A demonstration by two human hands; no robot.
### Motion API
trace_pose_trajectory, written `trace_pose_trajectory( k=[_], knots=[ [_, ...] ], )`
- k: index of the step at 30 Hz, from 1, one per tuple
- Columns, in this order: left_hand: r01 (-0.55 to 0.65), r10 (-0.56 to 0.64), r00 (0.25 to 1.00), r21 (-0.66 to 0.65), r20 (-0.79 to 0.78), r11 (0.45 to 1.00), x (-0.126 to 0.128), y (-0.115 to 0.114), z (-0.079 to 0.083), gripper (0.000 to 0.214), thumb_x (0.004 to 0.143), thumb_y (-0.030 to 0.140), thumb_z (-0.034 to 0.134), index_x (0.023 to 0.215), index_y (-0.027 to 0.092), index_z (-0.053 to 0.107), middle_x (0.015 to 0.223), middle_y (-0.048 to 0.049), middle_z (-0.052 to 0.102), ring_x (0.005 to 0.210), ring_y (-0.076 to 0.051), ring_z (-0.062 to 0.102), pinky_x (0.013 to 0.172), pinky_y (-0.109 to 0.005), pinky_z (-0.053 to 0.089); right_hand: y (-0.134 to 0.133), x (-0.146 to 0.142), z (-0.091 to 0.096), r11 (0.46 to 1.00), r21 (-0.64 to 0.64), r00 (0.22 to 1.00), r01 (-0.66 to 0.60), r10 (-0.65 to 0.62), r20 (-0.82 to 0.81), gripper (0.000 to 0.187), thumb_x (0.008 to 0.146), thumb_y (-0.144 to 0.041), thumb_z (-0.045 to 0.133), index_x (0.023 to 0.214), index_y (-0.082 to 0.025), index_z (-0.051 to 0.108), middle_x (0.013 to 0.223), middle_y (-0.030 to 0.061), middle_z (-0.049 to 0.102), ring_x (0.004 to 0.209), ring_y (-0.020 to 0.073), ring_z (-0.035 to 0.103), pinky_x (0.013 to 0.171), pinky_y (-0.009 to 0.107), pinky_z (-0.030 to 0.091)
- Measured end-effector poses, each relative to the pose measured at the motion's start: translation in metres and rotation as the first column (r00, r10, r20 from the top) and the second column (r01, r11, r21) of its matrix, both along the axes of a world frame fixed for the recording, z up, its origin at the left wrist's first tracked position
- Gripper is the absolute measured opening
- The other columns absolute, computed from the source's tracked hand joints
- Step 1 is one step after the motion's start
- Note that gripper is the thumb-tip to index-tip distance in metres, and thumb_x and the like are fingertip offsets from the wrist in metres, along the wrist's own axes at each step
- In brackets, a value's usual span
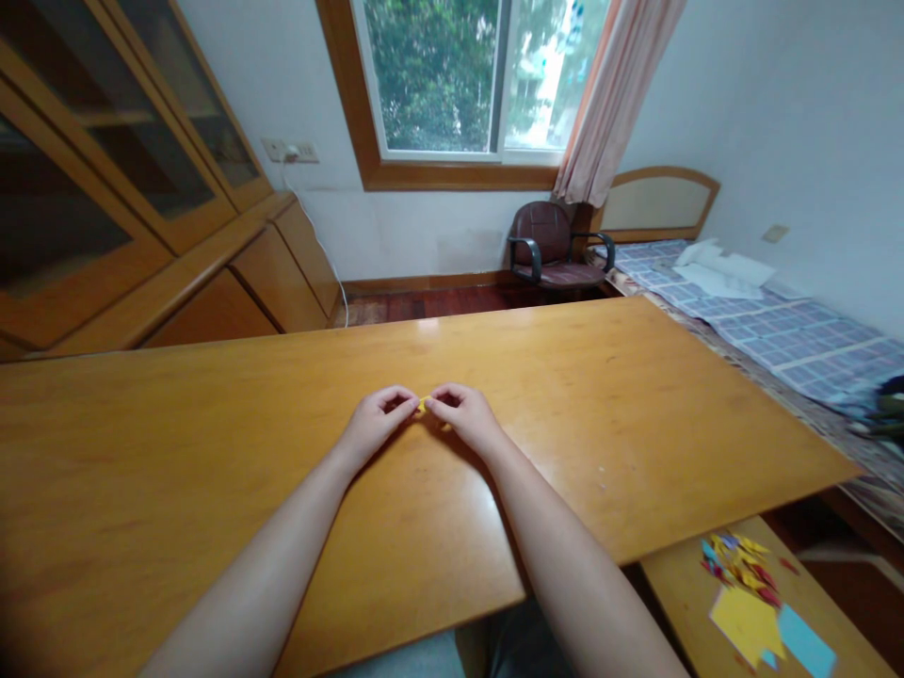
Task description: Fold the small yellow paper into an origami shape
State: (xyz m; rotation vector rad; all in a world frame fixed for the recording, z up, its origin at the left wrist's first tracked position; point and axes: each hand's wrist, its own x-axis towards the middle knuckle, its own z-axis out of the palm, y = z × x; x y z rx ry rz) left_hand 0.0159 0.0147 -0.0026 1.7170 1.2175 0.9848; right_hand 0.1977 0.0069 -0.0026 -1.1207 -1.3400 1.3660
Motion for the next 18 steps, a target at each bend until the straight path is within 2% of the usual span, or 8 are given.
trace_pose_trajectory(
  k=[5,18],
  knots=[
    [-0.015,0.02,0.998,0.066,-0.067,0.998,0.002,-0.0021,0.0026,0.018,0.081,0.033,0.062,0.077,0.016,0.068,0.077,-0.003,0.07,0.071,-0.016,0.062,0.068,-0.024,0.047,-0.0005,0.0006,-0.0042,0.998,0.056,0.998,-0.027,0.023,0.057,0.03,0.074,-0.044,0.071,0.078,-0.014,0.066,0.068,0.0003,0.063,0.058,0.0113,0.056,0.056,0.023,0.045],
    [-0.036,0.042,0.997,0.075,-0.071,0.997,0.0012,-0.0007,-0.003,0.019,0.082,0.034,0.061,0.076,0.017,0.068,0.075,-0.003,0.07,0.071,-0.016,0.062,0.068,-0.025,0.047,-0.0005,0.0006,-0.0054,0.992,0.124,0.992,0.003,-0.018,0.123,0.029,0.076,-0.043,0.069,0.079,-0.014,0.069,0.071,0.0021,0.066,0.059,0.0118,0.056,0.057,0.023,0.044]
  ],
)
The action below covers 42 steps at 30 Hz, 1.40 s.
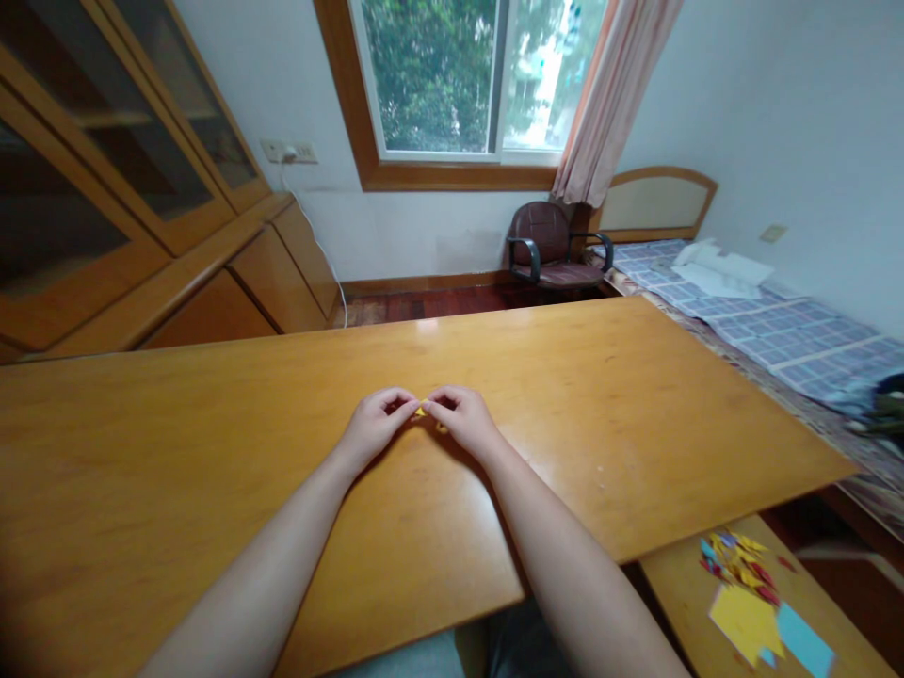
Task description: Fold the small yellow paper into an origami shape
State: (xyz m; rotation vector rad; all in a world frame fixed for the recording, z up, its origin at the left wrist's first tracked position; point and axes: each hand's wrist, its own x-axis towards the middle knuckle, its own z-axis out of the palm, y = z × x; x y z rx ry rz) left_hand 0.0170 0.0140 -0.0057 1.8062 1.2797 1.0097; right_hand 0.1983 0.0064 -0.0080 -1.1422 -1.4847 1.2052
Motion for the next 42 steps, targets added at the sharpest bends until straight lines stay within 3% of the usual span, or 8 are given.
trace_pose_trajectory(
  k=[11,20,26,32,42],
  knots=[
    [0.059,-0.025,0.981,-0.172,0.191,0.983,-0.0006,-0.0002,0.0023,0.026,0.08,0.041,0.064,0.078,0.015,0.067,0.071,-0.0036,0.07,0.067,-0.016,0.065,0.067,-0.026,0.051,0.0005,0.0009,-0.0005,0.998,-0.021,0.997,0.062,-0.063,-0.039,0.029,0.075,-0.044,0.069,0.079,-0.015,0.068,0.07,0.0022,0.065,0.061,0.0131,0.057,0.058,0.025,0.045],
    [0.035,-0.002,0.982,-0.168,0.191,0.985,0.0019,-0.0023,0.0086,0.025,0.078,0.04,0.065,0.075,0.015,0.067,0.07,-0.003,0.069,0.067,-0.016,0.065,0.067,-0.026,0.051,0.0008,-0.0006,0.0005,0.998,-0.038,0.997,0.052,-0.054,-0.055,0.028,0.075,-0.042,0.069,0.079,-0.014,0.067,0.069,0.0011,0.064,0.06,0.0121,0.055,0.057,0.024,0.044],
    [0.047,0.007,0.97,-0.217,0.241,0.975,0.0,0.0004,0.0059,0.031,0.077,0.044,0.067,0.087,0.015,0.068,0.077,-0.0042,0.071,0.07,-0.017,0.068,0.07,-0.028,0.054,0.0002,0.0,0.0027,0.997,-0.056,0.994,0.06,-0.065,-0.086,0.029,0.074,-0.044,0.069,0.079,-0.015,0.068,0.068,0.0006,0.064,0.06,0.0122,0.055,0.057,0.024,0.044],
    [0.096,-0.031,0.963,-0.235,0.268,0.967,0.0001,-0.0007,0.0088,0.029,0.078,0.043,0.065,0.076,0.015,0.067,0.071,-0.0046,0.07,0.066,-0.016,0.065,0.068,-0.027,0.054,0.0013,0.0004,0.0011,0.996,-0.069,0.991,0.064,-0.072,-0.111,0.03,0.073,-0.044,0.071,0.078,-0.015,0.067,0.067,0.0007,0.064,0.058,0.0121,0.055,0.056,0.024,0.044],
    [0.088,-0.007,0.951,-0.25,0.309,0.964,-0.0015,0.0015,0.0028,0.032,0.079,0.046,0.063,0.079,0.014,0.068,0.076,-0.0068,0.073,0.066,-0.016,0.066,0.066,-0.028,0.054,-0.0001,0.0003,0.0044,0.993,-0.089,0.989,0.071,-0.082,-0.122,0.031,0.072,-0.046,0.071,0.077,-0.015,0.067,0.065,0.0,0.063,0.057,0.0122,0.055,0.056,0.024,0.044]
  ],
)
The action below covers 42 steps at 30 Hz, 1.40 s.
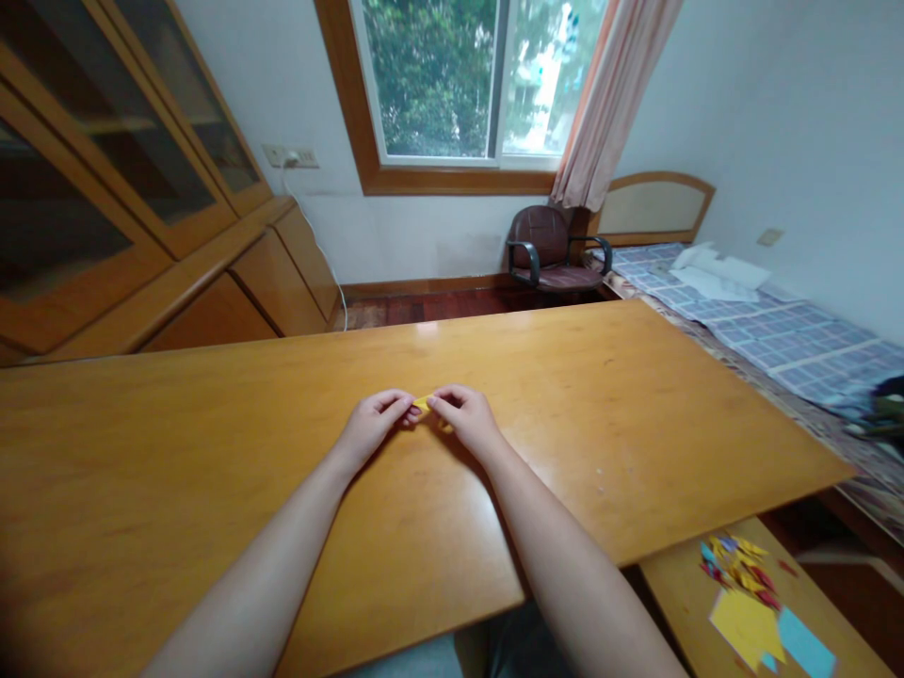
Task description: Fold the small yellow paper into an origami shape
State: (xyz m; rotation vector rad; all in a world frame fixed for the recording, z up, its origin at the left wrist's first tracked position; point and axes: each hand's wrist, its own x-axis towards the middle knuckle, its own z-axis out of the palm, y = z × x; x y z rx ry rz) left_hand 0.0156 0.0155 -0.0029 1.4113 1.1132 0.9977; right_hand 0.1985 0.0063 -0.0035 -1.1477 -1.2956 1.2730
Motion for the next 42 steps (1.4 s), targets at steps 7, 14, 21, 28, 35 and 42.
trace_pose_trajectory(
  k=[7,14,21,28,35,42],
  knots=[
    [0.029,-0.028,0.999,0.031,-0.037,0.999,-0.0002,-0.002,0.0041,0.031,0.079,0.045,0.065,0.085,0.015,0.07,0.078,-0.0052,0.073,0.072,-0.017,0.066,0.07,-0.026,0.052,-0.0008,0.0002,0.004,1.0,0.012,1.0,-0.015,0.015,-0.001,0.032,0.073,-0.047,0.071,0.078,-0.015,0.07,0.068,0.0017,0.066,0.06,0.0124,0.056,0.058,0.025,0.045],
    [0.06,-0.052,0.994,0.073,-0.1,0.996,-0.0019,-0.0008,0.0007,0.029,0.081,0.043,0.063,0.083,0.016,0.073,0.078,-0.0046,0.073,0.073,-0.017,0.066,0.071,-0.026,0.051,-0.0011,-0.0006,0.0044,0.999,-0.005,0.999,-0.037,0.037,-0.014,0.031,0.072,-0.046,0.072,0.079,-0.015,0.07,0.07,0.0015,0.067,0.059,0.0114,0.056,0.058,0.024,0.045],
    [0.06,-0.045,0.988,0.099,-0.146,0.993,-0.0021,-0.0019,-0.0001,0.027,0.081,0.041,0.064,0.083,0.016,0.075,0.078,-0.005,0.075,0.076,-0.019,0.067,0.072,-0.027,0.051,-0.0007,-0.0012,0.0006,0.999,-0.004,0.999,-0.043,0.043,-0.017,0.029,0.072,-0.044,0.073,0.079,-0.015,0.068,0.07,0.0004,0.066,0.058,0.0111,0.056,0.056,0.023,0.044],
    [0.064,-0.062,0.997,-0.057,0.037,0.996,-0.0008,-0.0036,-0.0011,0.03,0.077,0.042,0.067,0.082,0.013,0.074,0.079,-0.0088,0.075,0.073,-0.02,0.069,0.074,-0.032,0.055,-0.0006,0.0006,0.0014,0.998,0.041,0.998,-0.045,0.043,0.042,0.029,0.077,-0.045,0.068,0.078,-0.016,0.068,0.068,0.0005,0.064,0.056,0.0114,0.054,0.056,0.024,0.043],
    [0.066,-0.049,0.991,-0.138,0.124,0.988,0.0002,-0.0044,-0.0009,0.033,0.072,0.043,0.071,0.08,0.011,0.074,0.078,-0.0105,0.075,0.069,-0.018,0.068,0.071,-0.03,0.055,0.0001,-0.0011,-0.0009,0.998,0.056,0.997,-0.031,0.027,0.07,0.027,0.078,-0.042,0.067,0.076,-0.015,0.068,0.065,0.0003,0.063,0.056,0.0116,0.054,0.056,0.024,0.043],
    [0.07,-0.054,0.99,-0.121,0.127,0.99,-0.0009,-0.0045,-0.0006,0.035,0.076,0.043,0.067,0.08,0.009,0.073,0.079,-0.012,0.075,0.068,-0.018,0.068,0.067,-0.028,0.053,0.0009,-0.0005,0.0007,0.999,0.024,0.998,-0.025,0.024,0.051,0.028,0.077,-0.043,0.067,0.076,-0.015,0.068,0.063,0.0,0.063,0.054,0.0111,0.053,0.055,0.023,0.042]
  ],
)
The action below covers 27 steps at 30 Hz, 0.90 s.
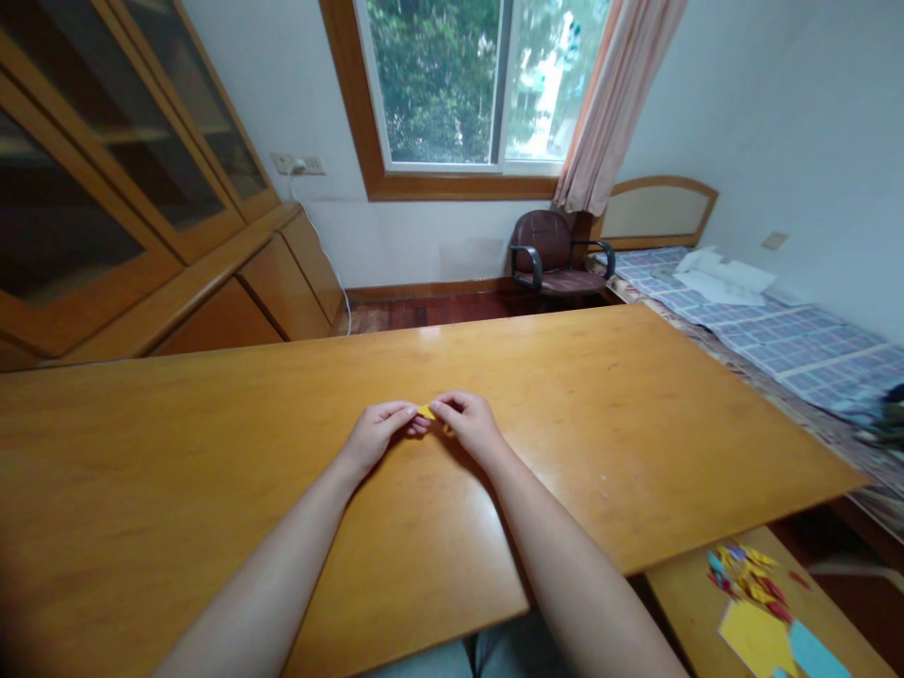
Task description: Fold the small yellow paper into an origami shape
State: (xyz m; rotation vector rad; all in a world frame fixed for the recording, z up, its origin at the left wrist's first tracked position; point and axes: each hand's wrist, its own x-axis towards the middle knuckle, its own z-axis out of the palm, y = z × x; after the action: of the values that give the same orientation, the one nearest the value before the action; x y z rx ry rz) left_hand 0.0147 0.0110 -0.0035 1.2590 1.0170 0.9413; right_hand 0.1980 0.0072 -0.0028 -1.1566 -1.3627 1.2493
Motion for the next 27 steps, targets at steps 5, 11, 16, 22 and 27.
trace_pose_trajectory(
  k=[5,11,16,22,27],
  knots=[
    [-0.034,0.033,0.998,0.01,0.053,0.999,-0.0023,0.0012,0.0007,0.035,0.08,0.043,0.061,0.082,0.01,0.07,0.077,-0.0111,0.075,0.066,-0.018,0.068,0.064,-0.028,0.052,0.0013,0.0002,-0.0005,1.0,-0.02,1.0,-0.006,0.005,-0.027,0.028,0.076,-0.043,0.068,0.075,-0.015,0.067,0.061,-0.0005,0.062,0.053,0.0108,0.053,0.054,0.023,0.041],
    [-0.012,0.014,0.999,0.065,-0.038,0.998,-0.0037,0.0001,0.0005,0.03,0.08,0.04,0.064,0.082,0.011,0.071,0.079,-0.0088,0.074,0.068,-0.017,0.067,0.067,-0.027,0.053,0.0008,0.0006,-0.0014,1.0,-0.021,0.999,-0.011,0.01,-0.038,0.029,0.076,-0.043,0.068,0.076,-0.014,0.067,0.061,-0.0005,0.061,0.054,0.0108,0.052,0.054,0.023,0.041],
    [0.019,-0.01,0.996,0.099,-0.087,0.995,-0.0059,0.0003,-0.0023,0.026,0.079,0.038,0.068,0.085,0.013,0.071,0.079,-0.0075,0.074,0.072,-0.017,0.068,0.072,-0.028,0.054,0.0007,0.0015,0.0002,0.999,-0.024,0.999,-0.037,0.036,-0.033,0.029,0.077,-0.043,0.067,0.076,-0.014,0.068,0.063,-0.0002,0.061,0.055,0.0109,0.053,0.055,0.023,0.041],
    [0.02,-0.012,0.995,0.086,-0.096,0.996,-0.0066,0.0006,-0.0045,0.025,0.081,0.038,0.066,0.08,0.013,0.07,0.077,-0.0075,0.073,0.069,-0.016,0.067,0.07,-0.027,0.053,0.0006,0.0006,0.0013,0.999,-0.016,0.999,-0.05,0.05,0.0,0.028,0.077,-0.043,0.066,0.076,-0.014,0.068,0.063,-0.0003,0.061,0.056,0.0111,0.052,0.055,0.023,0.041],
    [0.013,-0.005,0.994,0.08,-0.107,0.997,-0.0069,0.0016,-0.0072,0.025,0.081,0.038,0.065,0.079,0.013,0.069,0.076,-0.0068,0.073,0.067,-0.015,0.066,0.068,-0.026,0.053,0.0003,0.0002,0.0013,0.999,0.008,0.999,-0.045,0.045,0.02,0.028,0.078,-0.042,0.066,0.076,-0.015,0.069,0.064,0.0001,0.062,0.057,0.0114,0.053,0.055,0.023,0.041]
  ],
)
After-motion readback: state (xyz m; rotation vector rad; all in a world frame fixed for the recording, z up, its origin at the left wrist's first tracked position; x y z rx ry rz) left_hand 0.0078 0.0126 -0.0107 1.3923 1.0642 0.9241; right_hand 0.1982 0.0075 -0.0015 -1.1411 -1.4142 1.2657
